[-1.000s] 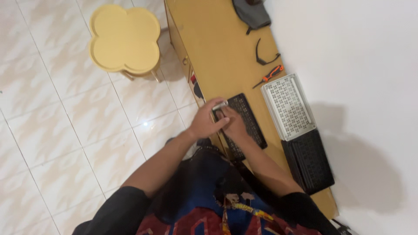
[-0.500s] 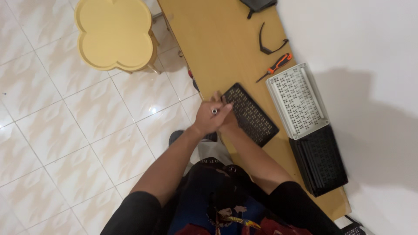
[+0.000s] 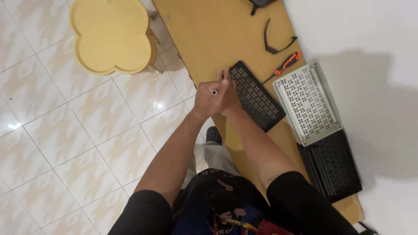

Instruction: The person assembles plastic trays by inserting white and black rods into the corners of black and white trays. They use a screwdriver to tighten the connections and stack the assembled trays on a wooden table.

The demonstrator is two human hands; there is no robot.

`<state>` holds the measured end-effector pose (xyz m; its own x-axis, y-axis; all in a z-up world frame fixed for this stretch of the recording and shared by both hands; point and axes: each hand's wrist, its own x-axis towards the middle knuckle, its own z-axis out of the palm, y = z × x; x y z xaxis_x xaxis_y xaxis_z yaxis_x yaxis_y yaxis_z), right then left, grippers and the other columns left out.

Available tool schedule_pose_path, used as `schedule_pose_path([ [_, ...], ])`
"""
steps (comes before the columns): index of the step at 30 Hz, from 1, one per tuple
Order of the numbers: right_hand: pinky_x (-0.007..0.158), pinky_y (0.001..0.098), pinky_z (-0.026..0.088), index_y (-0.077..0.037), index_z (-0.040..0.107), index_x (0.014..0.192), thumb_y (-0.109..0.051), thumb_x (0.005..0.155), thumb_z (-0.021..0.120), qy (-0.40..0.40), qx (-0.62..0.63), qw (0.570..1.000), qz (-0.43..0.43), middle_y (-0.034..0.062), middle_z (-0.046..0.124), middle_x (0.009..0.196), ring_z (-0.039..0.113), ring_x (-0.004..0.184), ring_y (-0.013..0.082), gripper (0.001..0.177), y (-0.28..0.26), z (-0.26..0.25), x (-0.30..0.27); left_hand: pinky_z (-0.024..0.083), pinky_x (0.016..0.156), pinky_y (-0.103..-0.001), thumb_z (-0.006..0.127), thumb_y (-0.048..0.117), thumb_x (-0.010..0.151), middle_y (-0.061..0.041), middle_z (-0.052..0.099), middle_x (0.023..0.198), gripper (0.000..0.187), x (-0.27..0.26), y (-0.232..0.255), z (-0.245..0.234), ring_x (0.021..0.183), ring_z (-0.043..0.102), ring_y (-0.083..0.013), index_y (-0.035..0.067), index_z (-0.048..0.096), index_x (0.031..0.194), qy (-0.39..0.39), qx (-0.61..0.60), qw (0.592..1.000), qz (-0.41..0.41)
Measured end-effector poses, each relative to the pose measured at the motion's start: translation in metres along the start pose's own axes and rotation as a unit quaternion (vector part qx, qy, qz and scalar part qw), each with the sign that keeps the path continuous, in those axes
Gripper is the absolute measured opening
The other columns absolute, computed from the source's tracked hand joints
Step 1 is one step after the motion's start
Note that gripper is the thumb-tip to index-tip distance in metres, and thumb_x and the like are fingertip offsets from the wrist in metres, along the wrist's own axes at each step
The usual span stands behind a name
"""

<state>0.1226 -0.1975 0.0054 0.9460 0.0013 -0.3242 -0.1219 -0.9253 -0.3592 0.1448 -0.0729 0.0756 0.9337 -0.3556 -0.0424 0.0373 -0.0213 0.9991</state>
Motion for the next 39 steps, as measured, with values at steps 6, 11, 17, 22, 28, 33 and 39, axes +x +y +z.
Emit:
schedule_pose_path([
  [6, 0.119, 0.0683, 0.005, -0.002, 0.011, 0.162, -0.035, 0.096, 0.057, -0.04, -0.019, 0.995, 0.088, 0.0219, 0.0, 0.169, 0.001, 0.157, 0.0401, 0.086, -0.003, 0.01, -0.023, 0.035, 0.052, -0.033, 0.06, 0.024, 0.105, -0.005, 0.042, 0.056, 0.047, 0.007, -0.008, 0.001, 0.057, 0.038, -0.0104, -0.004, 0.052, 0.068, 0.006, 0.008, 1.0, 0.008],
  [11, 0.117, 0.0739, 0.002, -0.017, 0.037, 0.156, -0.039, 0.1, 0.054, -0.018, -0.025, 0.999, 0.033, 0.0173, 0.009, 0.172, 0.003, 0.159, 0.0407, 0.062, 0.007, 0.019, -0.035, 0.038, 0.053, -0.032, 0.061, 0.022, 0.104, -0.007, 0.05, 0.057, 0.043, 0.004, -0.021, -0.008, 0.056, 0.044, -0.0102, -0.004, 0.057, 0.07, -0.068, -0.028, 0.995, 0.064],
  [17, 0.119, 0.0754, 0.003, -0.021, 0.044, 0.155, -0.046, 0.104, 0.051, 0.03, 0.021, 0.999, 0.028, 0.0108, 0.016, 0.171, 0.008, 0.158, 0.0383, 0.057, 0.01, 0.029, -0.035, 0.04, 0.052, -0.031, 0.061, 0.023, 0.104, -0.006, 0.056, 0.058, 0.043, 0.023, -0.033, -0.032, 0.057, 0.05, -0.0073, -0.003, 0.061, 0.07, -0.193, -0.085, 0.977, -0.033],
  [22, 0.115, 0.0757, 0.003, -0.02, 0.037, 0.158, -0.044, 0.093, 0.059, -0.006, -0.012, 0.999, 0.029, 0.0111, 0.013, 0.17, 0.006, 0.157, 0.0393, 0.072, 0.005, 0.016, -0.033, 0.041, 0.05, -0.03, 0.061, 0.019, 0.101, -0.005, 0.056, 0.058, 0.034, 0.008, -0.032, -0.001, 0.055, 0.049, -0.0073, -0.004, 0.063, 0.076, -0.084, -0.03, 0.995, 0.039],
  [28, 0.115, 0.0739, 0.0, -0.019, 0.037, 0.157, -0.044, 0.094, 0.057, -0.022, -0.006, 0.999, 0.044, 0.0122, 0.012, 0.17, 0.005, 0.157, 0.0395, 0.071, 0.004, 0.016, -0.03, 0.035, 0.048, -0.032, 0.061, 0.019, 0.103, -0.006, 0.049, 0.054, 0.044, 0.007, -0.049, 0.007, 0.049, 0.044, -0.0093, -0.003, 0.052, 0.066, 0.001, 0.001, 0.997, 0.072],
  [33, 0.119, 0.0736, -0.001, -0.022, 0.042, 0.156, -0.047, 0.102, 0.05, 0.007, 0.02, 0.999, 0.041, 0.01, 0.014, 0.171, 0.006, 0.158, 0.0372, 0.06, 0.017, 0.035, -0.03, 0.039, 0.049, -0.033, 0.062, 0.022, 0.102, -0.01, 0.054, 0.054, 0.044, 0.021, -0.063, -0.023, 0.051, 0.05, -0.012, -0.001, 0.055, 0.065, -0.169, -0.063, 0.984, 0.013],
  [39, 0.113, 0.0735, -0.003, -0.022, 0.04, 0.157, -0.044, 0.098, 0.05, -0.039, 0.043, 0.998, 0.019, 0.0105, 0.008, 0.171, 0.001, 0.155, 0.039, 0.064, 0.02, 0.024, -0.021, 0.042, 0.052, -0.035, 0.061, 0.024, 0.099, -0.015, 0.054, 0.057, 0.038, 0.024, -0.039, -0.017, 0.053, 0.049, -0.0144, -0.003, 0.062, 0.073, -0.149, 0.046, 0.988, 0.021],
])
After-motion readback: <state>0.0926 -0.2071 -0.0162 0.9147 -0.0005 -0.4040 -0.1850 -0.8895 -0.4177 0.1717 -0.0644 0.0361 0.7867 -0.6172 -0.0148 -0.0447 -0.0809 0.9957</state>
